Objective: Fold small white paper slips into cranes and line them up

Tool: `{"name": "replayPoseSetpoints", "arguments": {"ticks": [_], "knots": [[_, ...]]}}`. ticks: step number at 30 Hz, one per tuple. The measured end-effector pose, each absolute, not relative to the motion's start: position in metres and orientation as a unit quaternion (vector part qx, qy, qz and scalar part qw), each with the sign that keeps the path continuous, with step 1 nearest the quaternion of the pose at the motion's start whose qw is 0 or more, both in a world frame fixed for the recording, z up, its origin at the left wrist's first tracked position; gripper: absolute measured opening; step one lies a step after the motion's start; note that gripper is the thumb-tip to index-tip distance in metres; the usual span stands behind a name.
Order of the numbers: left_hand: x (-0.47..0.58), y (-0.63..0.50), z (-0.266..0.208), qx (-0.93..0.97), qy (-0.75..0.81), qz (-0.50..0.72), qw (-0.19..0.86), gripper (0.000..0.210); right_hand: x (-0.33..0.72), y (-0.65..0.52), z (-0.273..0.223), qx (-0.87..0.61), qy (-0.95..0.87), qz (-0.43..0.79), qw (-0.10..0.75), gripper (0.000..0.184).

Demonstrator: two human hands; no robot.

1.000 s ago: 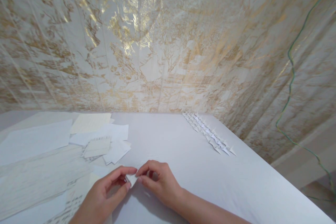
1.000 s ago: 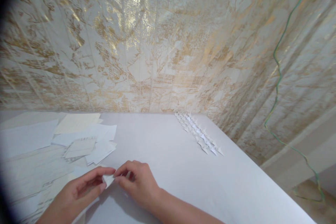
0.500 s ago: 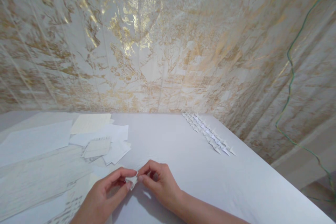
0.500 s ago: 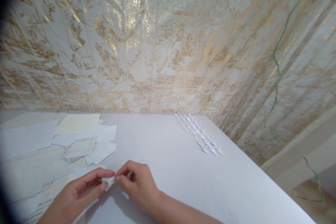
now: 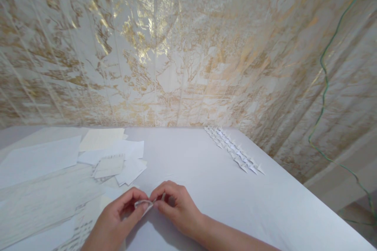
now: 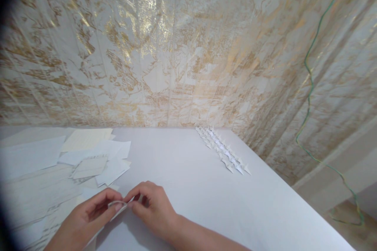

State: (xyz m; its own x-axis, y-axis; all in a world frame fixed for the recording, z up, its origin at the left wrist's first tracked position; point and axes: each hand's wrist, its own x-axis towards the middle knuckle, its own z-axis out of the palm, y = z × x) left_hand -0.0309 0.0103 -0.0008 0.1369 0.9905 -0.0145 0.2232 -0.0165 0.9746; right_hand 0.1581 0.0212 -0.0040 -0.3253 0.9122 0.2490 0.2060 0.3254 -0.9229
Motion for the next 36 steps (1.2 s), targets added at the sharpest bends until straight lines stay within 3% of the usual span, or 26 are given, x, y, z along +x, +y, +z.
{"name": "replayPoseSetpoints", "arguments": {"ticks": [5, 12, 20, 27, 36], "knots": [[-0.022, 0.005, 0.006, 0.567, 0.528, 0.438, 0.455, 0.032, 0.155, 0.021, -0.006, -0.4, -0.637, 0.488, 0.442, 0.009], [-0.022, 0.002, 0.007, 0.589, 0.548, 0.419, 0.422, 0.031, 0.15, 0.025, -0.012, -0.389, -0.541, 0.589, 0.458, 0.025], [-0.022, -0.003, 0.013, 0.649, 0.536, 0.409, 0.353, 0.03, 0.15, 0.026, -0.011, -0.388, -0.514, 0.618, 0.45, 0.039], [-0.02, -0.002, 0.01, 0.615, 0.54, 0.427, 0.385, 0.015, 0.151, 0.024, -0.011, -0.367, -0.546, 0.598, 0.458, 0.038], [-0.024, -0.003, 0.011, 0.646, 0.539, 0.411, 0.35, 0.025, 0.151, 0.025, -0.013, -0.366, -0.51, 0.627, 0.462, 0.044]]}}
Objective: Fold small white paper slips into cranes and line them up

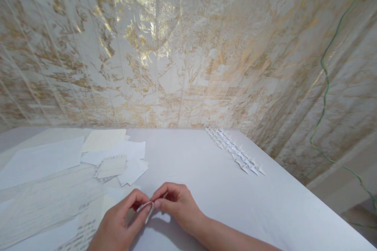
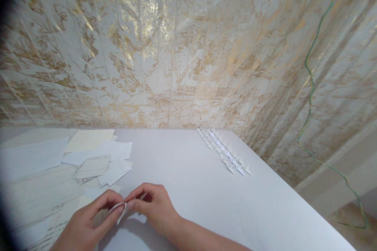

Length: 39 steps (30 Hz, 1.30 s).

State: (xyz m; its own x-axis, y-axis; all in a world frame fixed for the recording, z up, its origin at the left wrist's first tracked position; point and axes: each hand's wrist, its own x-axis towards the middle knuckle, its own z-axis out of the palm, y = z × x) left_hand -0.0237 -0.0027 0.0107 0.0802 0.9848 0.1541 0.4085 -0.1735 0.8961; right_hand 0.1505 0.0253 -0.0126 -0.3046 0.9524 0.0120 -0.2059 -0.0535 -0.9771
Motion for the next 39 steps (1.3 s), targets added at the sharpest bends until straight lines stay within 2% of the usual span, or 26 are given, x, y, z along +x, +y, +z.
{"name": "replayPoseSetpoints", "arguments": {"ticks": [6, 12, 18, 28, 39], "knots": [[-0.032, 0.002, -0.003, 0.701, 0.52, 0.342, 0.349, 0.03, 0.149, 0.027, -0.011, -0.379, -0.491, 0.638, 0.456, 0.045], [-0.025, -0.003, 0.001, 0.655, 0.546, 0.4, 0.336, 0.031, 0.148, 0.024, -0.009, -0.392, -0.508, 0.618, 0.454, 0.043], [-0.029, 0.001, -0.003, 0.677, 0.535, 0.354, 0.361, 0.034, 0.146, 0.018, -0.008, -0.435, -0.554, 0.557, 0.439, 0.028], [-0.028, 0.001, -0.013, 0.655, 0.519, 0.381, 0.395, 0.035, 0.146, 0.018, -0.002, -0.443, -0.553, 0.539, 0.456, 0.018], [-0.032, 0.01, -0.012, 0.622, 0.523, 0.401, 0.423, 0.029, 0.147, 0.018, -0.003, -0.397, -0.563, 0.546, 0.477, 0.019]]}}
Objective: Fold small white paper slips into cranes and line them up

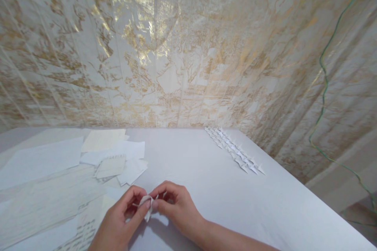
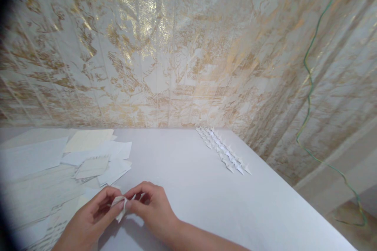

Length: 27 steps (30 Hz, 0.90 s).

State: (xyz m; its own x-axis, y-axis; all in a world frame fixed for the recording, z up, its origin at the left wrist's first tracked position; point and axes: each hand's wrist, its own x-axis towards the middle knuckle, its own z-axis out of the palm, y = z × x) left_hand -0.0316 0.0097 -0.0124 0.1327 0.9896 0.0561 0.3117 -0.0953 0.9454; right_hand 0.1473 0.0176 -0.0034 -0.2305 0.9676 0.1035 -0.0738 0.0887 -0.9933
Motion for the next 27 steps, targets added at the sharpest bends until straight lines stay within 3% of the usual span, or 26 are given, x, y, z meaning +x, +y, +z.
{"name": "replayPoseSetpoints", "arguments": {"ticks": [9, 17, 27], "knots": [[-0.028, 0.008, 0.002, 0.621, 0.508, 0.448, 0.394, 0.009, 0.151, 0.019, -0.001, -0.341, -0.64, 0.477, 0.496, 0.022], [-0.026, 0.008, -0.006, 0.617, 0.517, 0.425, 0.414, 0.021, 0.154, 0.016, 0.002, -0.337, -0.756, 0.292, 0.479, 0.011], [-0.023, 0.005, -0.008, 0.54, 0.497, 0.489, 0.471, 0.035, 0.15, 0.011, 0.008, -0.312, -0.731, 0.329, 0.509, 0.008]]}}
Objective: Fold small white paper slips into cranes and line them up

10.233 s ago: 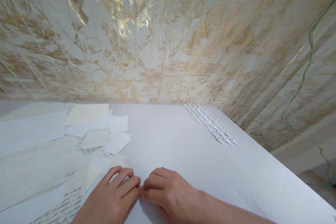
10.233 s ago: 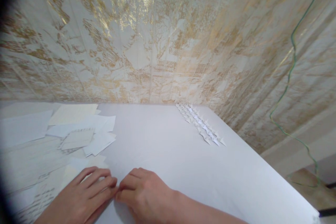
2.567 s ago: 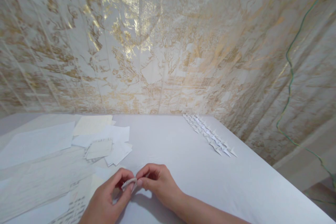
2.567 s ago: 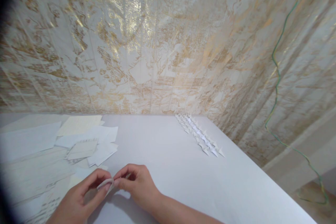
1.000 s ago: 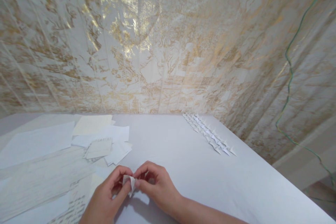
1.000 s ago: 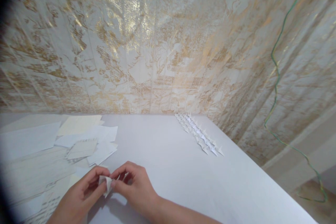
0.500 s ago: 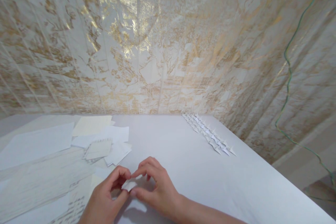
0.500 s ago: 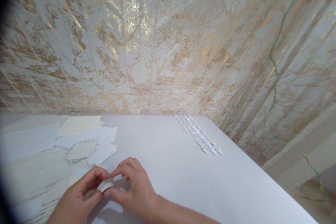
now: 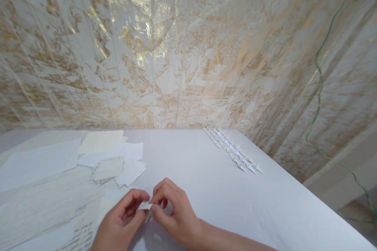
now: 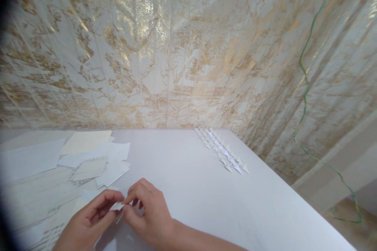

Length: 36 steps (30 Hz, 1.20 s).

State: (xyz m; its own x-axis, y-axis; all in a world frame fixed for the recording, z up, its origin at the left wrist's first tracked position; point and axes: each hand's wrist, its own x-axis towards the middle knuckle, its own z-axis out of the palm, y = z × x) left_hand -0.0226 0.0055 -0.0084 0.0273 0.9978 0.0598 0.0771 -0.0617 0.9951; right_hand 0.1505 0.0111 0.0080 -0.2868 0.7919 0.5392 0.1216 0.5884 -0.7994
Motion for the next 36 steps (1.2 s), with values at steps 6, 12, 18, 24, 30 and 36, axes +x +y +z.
{"name": "replayPoseSetpoints", "arguments": {"ticks": [6, 12, 18, 24, 30, 36], "knots": [[-0.022, 0.006, 0.006, 0.518, 0.515, 0.488, 0.478, 0.046, 0.152, 0.015, 0.008, -0.348, -0.698, 0.385, 0.493, 0.016], [-0.022, 0.008, 0.004, 0.521, 0.516, 0.484, 0.478, 0.047, 0.148, 0.02, -0.002, -0.386, -0.619, 0.47, 0.497, 0.015], [-0.028, 0.011, -0.012, 0.531, 0.483, 0.484, 0.5, 0.037, 0.145, 0.017, -0.001, -0.402, -0.573, 0.526, 0.483, 0.025], [-0.028, 0.008, -0.011, 0.575, 0.491, 0.443, 0.481, 0.036, 0.145, 0.019, -0.003, -0.419, -0.549, 0.549, 0.471, 0.029], [-0.024, 0.002, -0.011, 0.591, 0.504, 0.434, 0.457, 0.034, 0.144, 0.019, -0.002, -0.44, -0.554, 0.529, 0.469, 0.021], [-0.02, 0.001, -0.009, 0.574, 0.505, 0.442, 0.47, 0.032, 0.144, 0.018, -0.003, -0.452, -0.543, 0.525, 0.474, 0.018]]}}
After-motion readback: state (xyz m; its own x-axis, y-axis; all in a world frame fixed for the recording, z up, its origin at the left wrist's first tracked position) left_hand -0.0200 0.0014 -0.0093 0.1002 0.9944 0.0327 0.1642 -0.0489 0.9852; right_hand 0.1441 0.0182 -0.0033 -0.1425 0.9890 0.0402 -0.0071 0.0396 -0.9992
